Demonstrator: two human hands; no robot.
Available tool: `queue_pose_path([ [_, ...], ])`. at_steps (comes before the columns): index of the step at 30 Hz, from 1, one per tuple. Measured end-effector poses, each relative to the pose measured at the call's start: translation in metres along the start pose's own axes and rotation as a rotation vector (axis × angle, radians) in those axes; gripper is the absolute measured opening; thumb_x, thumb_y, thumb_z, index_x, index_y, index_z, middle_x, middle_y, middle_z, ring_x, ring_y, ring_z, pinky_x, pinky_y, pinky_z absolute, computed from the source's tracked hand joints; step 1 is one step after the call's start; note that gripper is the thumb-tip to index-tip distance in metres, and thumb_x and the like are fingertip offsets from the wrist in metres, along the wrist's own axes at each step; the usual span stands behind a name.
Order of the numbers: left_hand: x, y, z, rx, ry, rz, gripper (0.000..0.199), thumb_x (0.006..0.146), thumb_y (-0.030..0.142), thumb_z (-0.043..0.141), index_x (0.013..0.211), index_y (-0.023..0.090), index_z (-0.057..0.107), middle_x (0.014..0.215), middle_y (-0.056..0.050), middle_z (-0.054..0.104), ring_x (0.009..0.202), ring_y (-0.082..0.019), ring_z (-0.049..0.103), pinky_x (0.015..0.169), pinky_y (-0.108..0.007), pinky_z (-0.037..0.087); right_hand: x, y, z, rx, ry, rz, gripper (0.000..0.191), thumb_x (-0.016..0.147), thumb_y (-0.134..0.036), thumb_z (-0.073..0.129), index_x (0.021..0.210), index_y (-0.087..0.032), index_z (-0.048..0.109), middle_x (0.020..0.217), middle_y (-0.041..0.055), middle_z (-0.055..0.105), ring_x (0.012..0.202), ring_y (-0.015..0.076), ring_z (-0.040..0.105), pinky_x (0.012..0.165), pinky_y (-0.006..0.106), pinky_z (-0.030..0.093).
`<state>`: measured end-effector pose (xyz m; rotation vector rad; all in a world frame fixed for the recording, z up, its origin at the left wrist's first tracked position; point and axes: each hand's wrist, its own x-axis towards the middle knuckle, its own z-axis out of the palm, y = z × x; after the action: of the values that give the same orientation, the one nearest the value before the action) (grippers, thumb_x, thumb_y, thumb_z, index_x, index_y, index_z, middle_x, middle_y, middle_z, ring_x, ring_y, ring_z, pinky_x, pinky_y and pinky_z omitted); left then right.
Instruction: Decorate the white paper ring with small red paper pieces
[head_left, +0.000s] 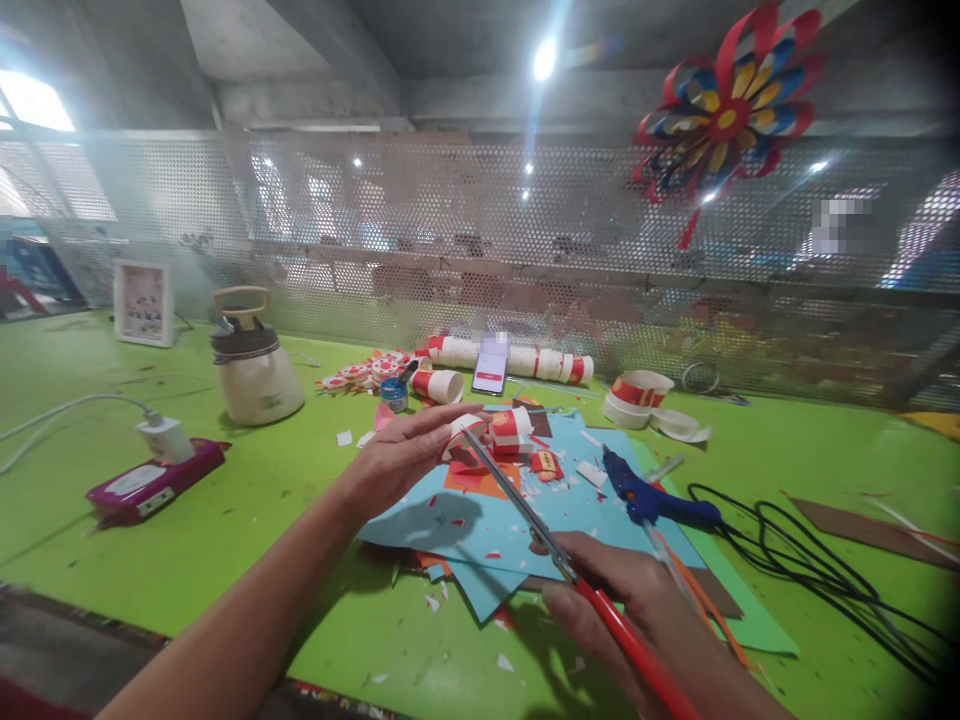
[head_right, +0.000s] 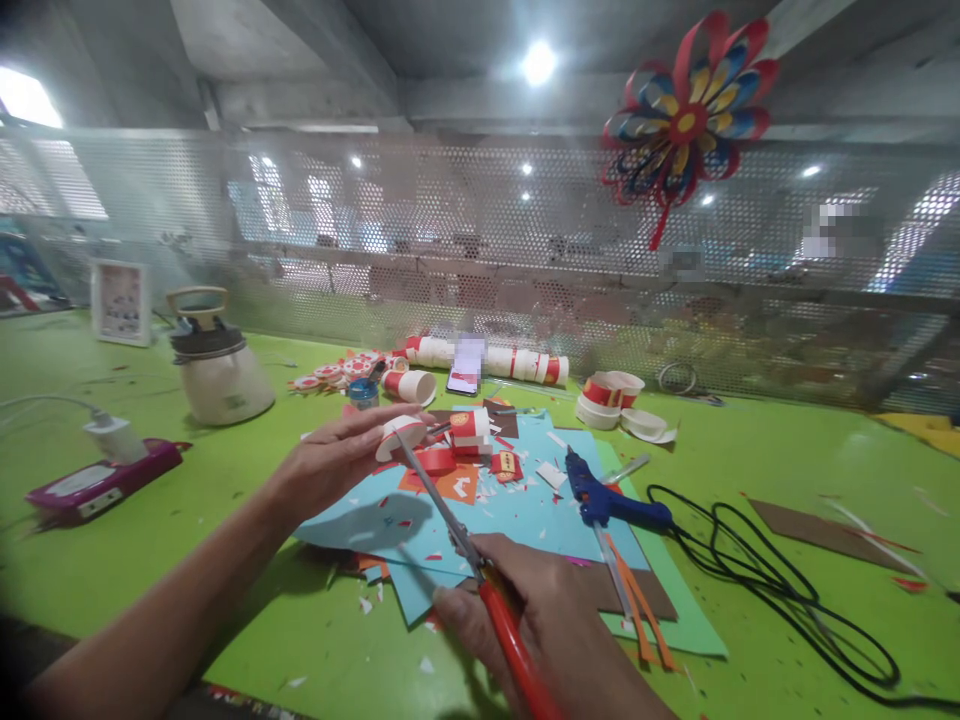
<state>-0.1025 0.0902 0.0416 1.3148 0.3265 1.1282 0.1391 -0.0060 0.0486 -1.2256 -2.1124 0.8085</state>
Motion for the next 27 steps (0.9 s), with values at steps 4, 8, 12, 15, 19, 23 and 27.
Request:
queue_pose_path([
  [4,-0.0001,-0.0001,-0.0004,0.004,0.005,0.001,0.033,0.091,0.019,0.059,0.122,0.017,0.068,0.129,-0.012,0.066,0.117,-0.024,0.062,0.096,-0.030,0.051,0.0004,0.0012,-0.0004,-0.017,-0.018,0.006,0.041,0.092,-0.056,0.046,0.086,-0.020,0.064,0.068,-0.0003,0.060,0.061,0.0140,0.053,0.056,0.025,0.036],
  [8,-0.0005,-0.0007,-0.0010,0.005,0.012,0.012,0.032,0.091,0.018,0.058,0.122,0.017,0.068,0.129,-0.011,0.066,0.119,-0.024,0.061,0.097,-0.029,0.051,0.0002,0.0025,-0.0003,-0.034,-0.025,0.008,0.042,0.092,-0.057,0.045,0.087,-0.020,0.064,0.069,0.0002,0.060,0.062,0.0146,0.052,0.057,0.025,0.037],
  [12,-0.0006,-0.0014,-0.0018,0.008,0.002,0.013,0.033,0.092,0.017,0.056,0.122,0.017,0.067,0.129,-0.011,0.066,0.120,-0.023,0.061,0.098,-0.029,0.050,-0.0001,0.0024,0.0002,-0.029,-0.018,0.002,0.043,0.092,-0.057,0.045,0.086,-0.020,0.064,0.069,0.0000,0.059,0.061,0.0143,0.052,0.057,0.025,0.037],
  [15,-0.0004,-0.0014,-0.0022,0.013,-0.001,0.006,0.033,0.092,0.016,0.055,0.123,0.017,0.067,0.130,-0.010,0.066,0.121,-0.023,0.060,0.097,-0.030,0.051,-0.0003,0.0031,0.0006,-0.031,-0.008,-0.005,0.043,0.093,-0.058,0.045,0.087,-0.020,0.066,0.067,-0.0003,0.058,0.061,0.0140,0.050,0.056,0.025,0.035],
  [19,0.0005,-0.0011,-0.0024,0.013,0.004,0.003,0.032,0.091,0.017,0.056,0.121,0.017,0.068,0.129,-0.010,0.067,0.120,-0.023,0.061,0.096,-0.029,0.051,-0.0005,0.0047,0.0010,-0.016,-0.023,0.014,0.044,0.092,-0.059,0.044,0.089,-0.021,0.066,0.068,-0.0003,0.058,0.061,0.0142,0.050,0.056,0.025,0.035],
  [23,-0.0001,-0.0008,-0.0021,0.019,0.017,-0.002,0.031,0.092,0.017,0.056,0.120,0.018,0.069,0.127,-0.010,0.068,0.119,-0.022,0.062,0.096,-0.029,0.051,-0.0004,0.0043,0.0010,-0.035,-0.029,0.031,0.045,0.092,-0.060,0.044,0.089,-0.022,0.066,0.069,0.0000,0.059,0.062,0.0142,0.050,0.056,0.025,0.035],
  [27,-0.0016,-0.0009,-0.0017,0.032,0.043,-0.008,0.031,0.091,0.018,0.057,0.121,0.017,0.068,0.129,-0.011,0.066,0.123,-0.024,0.059,0.098,-0.030,0.049,-0.0005,0.0032,0.0013,-0.037,-0.004,0.009,0.045,0.092,-0.060,0.044,0.086,-0.021,0.066,0.067,-0.0002,0.058,0.060,0.0139,0.049,0.055,0.024,0.034],
])
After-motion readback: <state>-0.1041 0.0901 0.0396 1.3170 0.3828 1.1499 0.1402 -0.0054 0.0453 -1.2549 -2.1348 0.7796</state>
